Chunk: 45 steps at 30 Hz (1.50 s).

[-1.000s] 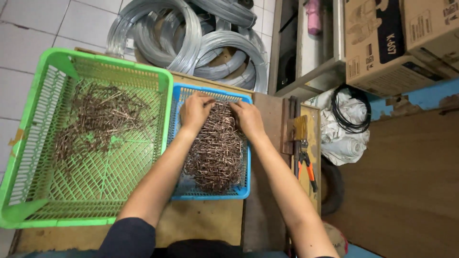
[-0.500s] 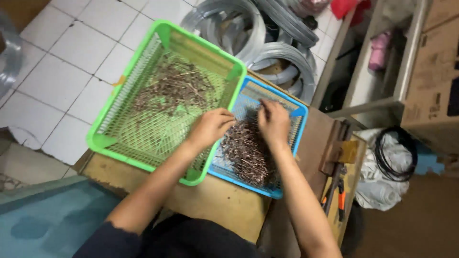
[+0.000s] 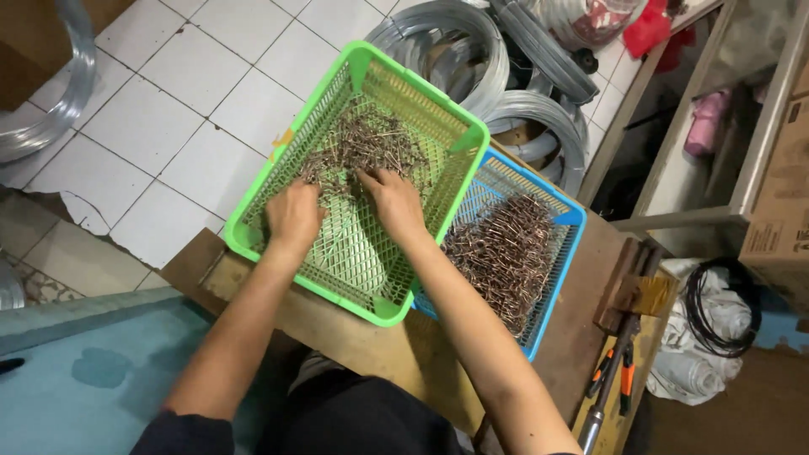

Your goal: The person is manually processing small metal clips by placing them into a guide and using a large manual cutter.

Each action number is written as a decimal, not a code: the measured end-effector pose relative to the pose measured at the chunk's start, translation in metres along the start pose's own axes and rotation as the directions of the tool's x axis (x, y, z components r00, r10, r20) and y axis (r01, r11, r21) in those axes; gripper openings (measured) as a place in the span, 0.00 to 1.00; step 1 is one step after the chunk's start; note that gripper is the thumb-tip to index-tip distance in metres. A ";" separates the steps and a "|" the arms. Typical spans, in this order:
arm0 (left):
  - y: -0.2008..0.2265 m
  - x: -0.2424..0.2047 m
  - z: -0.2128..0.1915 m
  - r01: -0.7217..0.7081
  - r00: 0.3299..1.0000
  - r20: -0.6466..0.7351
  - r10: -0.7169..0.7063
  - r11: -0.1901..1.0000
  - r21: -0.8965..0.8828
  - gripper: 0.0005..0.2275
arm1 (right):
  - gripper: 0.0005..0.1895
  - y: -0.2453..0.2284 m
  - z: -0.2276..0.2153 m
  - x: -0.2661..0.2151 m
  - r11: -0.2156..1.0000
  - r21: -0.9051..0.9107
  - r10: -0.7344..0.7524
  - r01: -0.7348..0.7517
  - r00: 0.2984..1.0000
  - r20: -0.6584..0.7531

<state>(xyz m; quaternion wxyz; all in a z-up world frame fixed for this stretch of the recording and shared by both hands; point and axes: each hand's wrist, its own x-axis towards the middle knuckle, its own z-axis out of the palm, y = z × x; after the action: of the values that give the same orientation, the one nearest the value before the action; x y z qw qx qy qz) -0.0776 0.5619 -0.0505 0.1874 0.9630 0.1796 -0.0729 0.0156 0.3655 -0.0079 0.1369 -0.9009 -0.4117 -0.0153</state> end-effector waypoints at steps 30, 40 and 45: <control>0.141 -0.049 -0.094 -0.630 0.775 -0.435 0.458 0.508 -0.588 0.08 | 0.11 0.059 -0.120 -0.098 0.377 0.860 0.329 -0.344 0.917 0.223; 0.224 -0.058 -0.046 -0.696 0.702 -0.354 0.618 0.488 -0.527 0.06 | 0.10 0.104 -0.129 -0.189 0.288 0.896 0.483 -0.339 0.859 0.170; 0.272 -0.079 -0.031 -0.790 0.602 -0.358 0.713 0.467 -0.398 0.05 | 0.09 0.124 -0.155 -0.241 0.225 0.905 0.549 -0.360 0.814 0.188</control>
<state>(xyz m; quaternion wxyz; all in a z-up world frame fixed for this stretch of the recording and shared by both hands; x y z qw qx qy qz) -0.0465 0.3134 0.0853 0.4388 0.8557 -0.2376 0.1368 -0.0380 0.0701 0.0780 0.6415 -0.7445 -0.0536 0.1770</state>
